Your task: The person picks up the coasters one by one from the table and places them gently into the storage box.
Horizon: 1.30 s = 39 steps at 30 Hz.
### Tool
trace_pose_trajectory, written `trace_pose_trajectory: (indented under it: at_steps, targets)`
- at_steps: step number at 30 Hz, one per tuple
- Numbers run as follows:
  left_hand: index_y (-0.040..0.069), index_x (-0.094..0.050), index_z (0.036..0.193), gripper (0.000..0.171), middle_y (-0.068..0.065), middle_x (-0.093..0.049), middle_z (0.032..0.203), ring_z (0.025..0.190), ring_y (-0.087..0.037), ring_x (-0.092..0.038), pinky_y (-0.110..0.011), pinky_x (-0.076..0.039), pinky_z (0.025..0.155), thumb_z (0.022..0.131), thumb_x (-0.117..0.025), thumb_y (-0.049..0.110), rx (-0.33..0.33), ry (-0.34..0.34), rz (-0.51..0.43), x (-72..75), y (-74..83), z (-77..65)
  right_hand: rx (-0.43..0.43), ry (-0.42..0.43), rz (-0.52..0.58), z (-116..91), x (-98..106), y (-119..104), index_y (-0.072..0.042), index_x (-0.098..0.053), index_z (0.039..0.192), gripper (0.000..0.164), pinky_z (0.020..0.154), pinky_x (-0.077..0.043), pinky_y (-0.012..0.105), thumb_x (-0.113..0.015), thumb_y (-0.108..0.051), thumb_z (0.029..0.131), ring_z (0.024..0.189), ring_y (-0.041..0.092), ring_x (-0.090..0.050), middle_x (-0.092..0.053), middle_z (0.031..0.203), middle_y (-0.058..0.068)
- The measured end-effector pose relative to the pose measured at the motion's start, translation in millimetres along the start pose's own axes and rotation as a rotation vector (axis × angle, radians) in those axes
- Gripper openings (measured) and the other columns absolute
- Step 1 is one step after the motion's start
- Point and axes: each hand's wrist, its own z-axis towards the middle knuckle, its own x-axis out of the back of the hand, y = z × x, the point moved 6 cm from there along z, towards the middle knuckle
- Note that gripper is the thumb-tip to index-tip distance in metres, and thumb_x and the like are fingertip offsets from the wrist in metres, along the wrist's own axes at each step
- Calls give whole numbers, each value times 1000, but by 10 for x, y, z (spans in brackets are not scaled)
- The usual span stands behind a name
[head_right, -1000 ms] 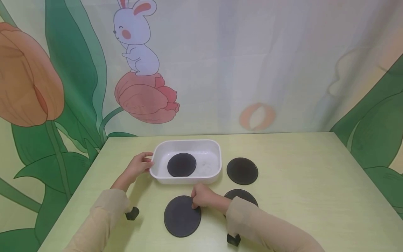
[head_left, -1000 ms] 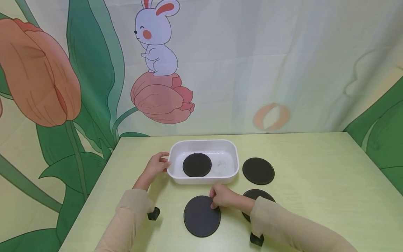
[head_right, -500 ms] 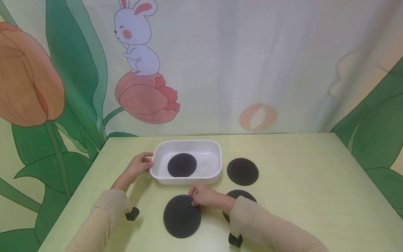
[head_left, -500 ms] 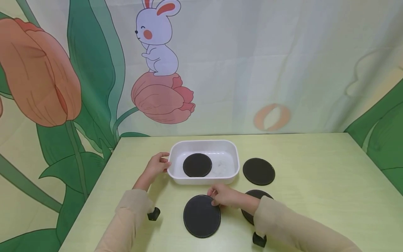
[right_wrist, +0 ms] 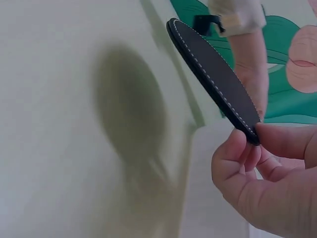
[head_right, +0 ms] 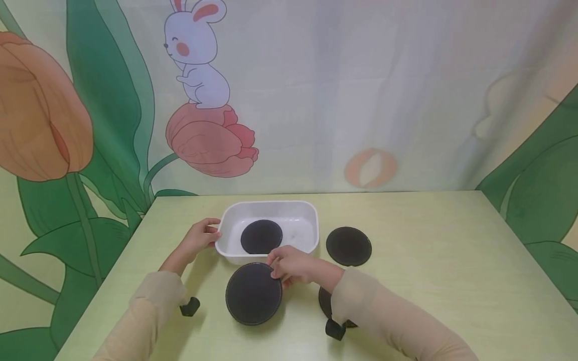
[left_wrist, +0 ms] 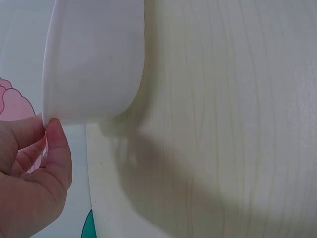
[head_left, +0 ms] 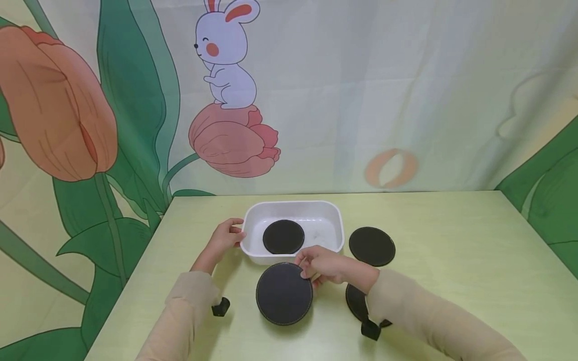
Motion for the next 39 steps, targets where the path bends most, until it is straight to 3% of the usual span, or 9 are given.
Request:
trace_pose_trajectory:
  at_steps: [8, 17, 31, 39]
  targets:
    - [-1, -42, 125, 43, -19, -51, 102, 88, -27, -55, -27, -52, 69, 84, -53, -1, -31, -6, -25, 4, 5, -14, 44, 13, 135, 51, 172, -252, -3, -45, 95, 22, 46, -43, 22, -49, 10, 78, 52, 13, -45, -44, 68, 1]
    - [-4, -42, 124, 42, -18, -51, 96, 79, -18, -53, -26, -52, 67, 83, -53, -4, -56, -10, -55, 6, 27, -41, 57, 137, 221, 203, 387, -343, -3, -45, 99, 20, 52, -45, 24, -48, 6, 81, 57, 11, -47, -45, 68, 0]
    - [-1, -42, 125, 43, -16, -50, 98, 82, -19, -53, -25, -52, 69, 84, -53, -2, -40, -5, -43, 4, 19, -16, 45, 297, 392, 548, 599, -208, -3, -43, 99, 21, 49, -44, 22, -46, 8, 82, 52, 10, -50, -49, 65, 0]
    - [1, -42, 126, 43, -16, -50, 101, 85, -21, -52, -29, -52, 72, 84, -53, -1, -17, -5, -29, 6, 5, -17, 8, 387, 429, 705, 649, -74, -1, -43, 100, 22, 45, -42, 20, -48, 9, 81, 49, 10, -47, -47, 62, 1]
